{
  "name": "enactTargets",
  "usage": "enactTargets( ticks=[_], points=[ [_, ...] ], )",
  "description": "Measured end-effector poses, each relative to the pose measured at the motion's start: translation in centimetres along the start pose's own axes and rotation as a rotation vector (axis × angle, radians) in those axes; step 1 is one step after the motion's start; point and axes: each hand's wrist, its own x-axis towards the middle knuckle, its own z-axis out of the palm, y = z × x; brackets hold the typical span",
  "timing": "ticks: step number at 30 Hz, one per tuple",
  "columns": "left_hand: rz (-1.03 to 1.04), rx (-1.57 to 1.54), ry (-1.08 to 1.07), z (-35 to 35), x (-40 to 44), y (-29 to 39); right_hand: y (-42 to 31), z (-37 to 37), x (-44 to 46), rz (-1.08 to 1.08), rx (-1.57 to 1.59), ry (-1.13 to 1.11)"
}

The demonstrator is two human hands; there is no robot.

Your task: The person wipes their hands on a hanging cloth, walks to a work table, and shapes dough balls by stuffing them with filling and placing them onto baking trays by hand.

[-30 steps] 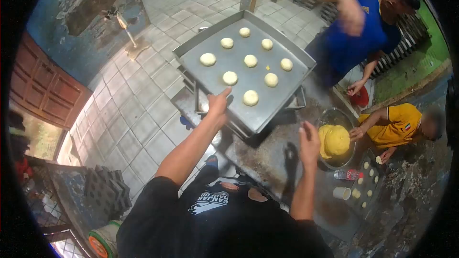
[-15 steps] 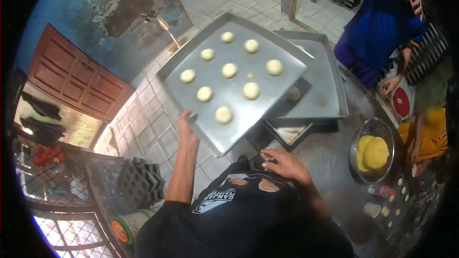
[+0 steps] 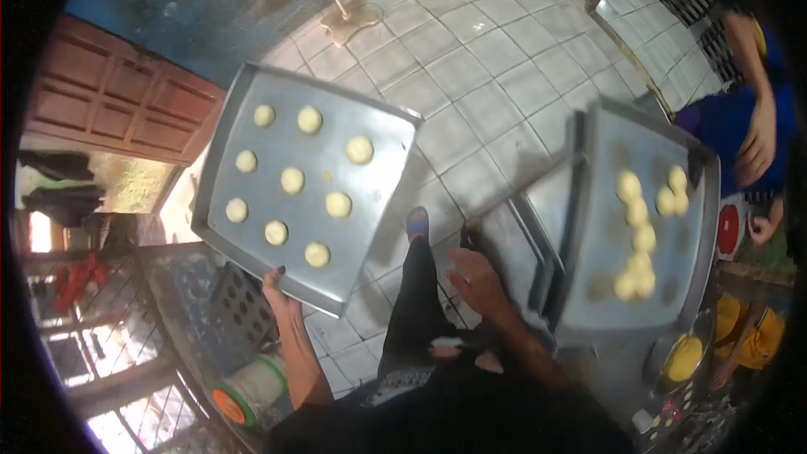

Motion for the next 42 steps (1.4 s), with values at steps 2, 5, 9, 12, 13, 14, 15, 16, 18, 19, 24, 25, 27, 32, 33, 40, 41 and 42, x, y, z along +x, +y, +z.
enactTargets(
  ticks=[2,5,9,12,13,14,15,16,18,19,24,25,27,32,33,40,41,42],
  points=[
    [-0.116,-0.033,-0.060,-0.6,7.5,-3.4,2.2,2.3,5.3,0.014,-0.342,0.201],
    [-0.136,0.127,0.021,0.1,17.8,-11.0,5.5,2.4,11.5,0.164,-0.598,0.166],
    [-0.307,0.016,-0.155,4.8,28.4,-22.7,7.3,2.7,14.6,0.368,-0.608,0.150],
    [-0.413,0.174,-0.111,4.6,35.7,-34.1,8.2,2.9,17.6,0.384,-0.777,0.156],
    [-0.190,0.479,-0.315,2.3,38.4,-40.2,8.7,3.0,17.4,0.425,-0.830,0.120],
    [-0.240,0.473,-0.299,4.3,39.6,-42.6,9.2,3.0,17.5,0.458,-0.880,0.082],
    [-0.289,0.468,-0.283,6.5,40.8,-44.9,8.6,3.0,18.6,0.519,-0.875,0.061],
    [-0.459,0.324,-0.201,9.6,41.7,-46.5,8.7,2.9,18.7,0.554,-0.878,0.025],
    [-0.626,0.190,-0.119,13.8,43.8,-50.6,9.2,2.9,18.7,0.601,-0.890,-0.018],
    [-0.636,0.203,-0.147,14.7,44.9,-53.3,9.4,3.1,18.6,0.595,-0.891,-0.014],
    [-0.624,0.164,-0.200,19.5,48.3,-63.5,9.9,3.6,19.2,0.676,-0.947,-0.043],
    [-0.638,0.162,-0.207,20.1,48.7,-65.2,10.0,3.4,19.4,0.688,-0.955,-0.040],
    [-0.725,0.230,-0.136,21.7,49.3,-66.9,9.9,3.1,20.0,0.710,-0.936,-0.103],
    [-0.728,0.250,-0.197,23.1,49.5,-69.3,10.7,3.2,17.8,0.730,-0.893,0.001],
    [-0.716,0.247,-0.198,22.7,49.8,-70.0,10.2,2.9,19.0,0.746,-0.923,-0.067],
    [-0.498,0.549,-0.506,19.7,52.5,-70.6,10.2,3.0,18.1,0.729,-0.908,-0.092],
    [-0.532,0.389,-0.529,18.0,53.0,-70.4,10.0,3.0,18.0,0.725,-0.906,-0.071],
    [-0.564,0.225,-0.555,17.7,52.8,-69.6,9.9,2.7,18.2,0.737,-0.884,-0.096]
  ],
)
